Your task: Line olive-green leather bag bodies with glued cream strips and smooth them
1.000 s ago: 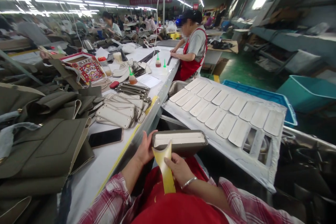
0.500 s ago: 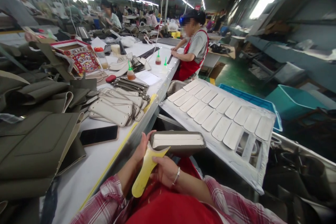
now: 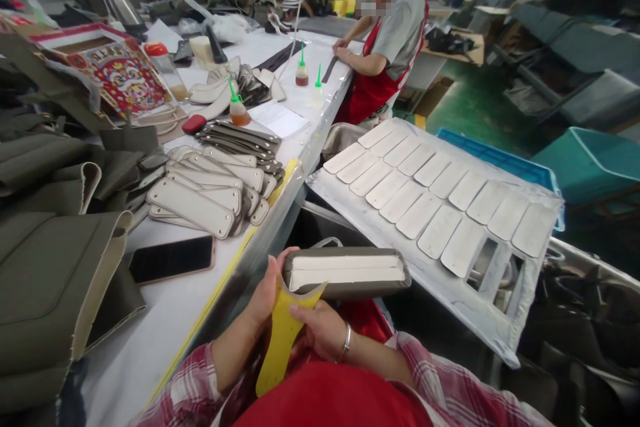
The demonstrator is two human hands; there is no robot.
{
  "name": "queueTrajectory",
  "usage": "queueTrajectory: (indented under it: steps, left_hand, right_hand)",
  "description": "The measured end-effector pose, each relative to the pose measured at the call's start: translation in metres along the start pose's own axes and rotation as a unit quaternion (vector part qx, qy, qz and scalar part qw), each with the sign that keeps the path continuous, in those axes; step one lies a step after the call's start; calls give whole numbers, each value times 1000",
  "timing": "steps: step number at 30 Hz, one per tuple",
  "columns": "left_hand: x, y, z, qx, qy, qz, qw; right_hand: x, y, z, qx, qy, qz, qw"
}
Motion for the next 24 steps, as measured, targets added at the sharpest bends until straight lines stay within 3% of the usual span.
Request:
queueTrajectory:
  steps: [8,14,20,24]
  left_hand:
    - [-7,5,1,-31,-49,62,996]
    - [-5,-3,3,-21,-28,63,997]
    - [-6,1,8,-50,-9,120,992]
    - [-8,4,13,-63,-8,169,984]
  right_hand:
    - [-7,6,3,-4,-36,-8,999]
    - [-24,3,7,20,-65,41,997]
    - [-12,-6,0,71,-43,70,994]
    - [-11,-4,-1,52,-48,77,995]
Point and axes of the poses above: each hand's wrist, its own z-axis towards the middle knuckle, its own y-axis out of the back of the hand, x = y × z, the point moved 10 cm from there along z, towards the middle knuckle, and after that the axes turned 15 degrees about -z, right-handed, at the moved point
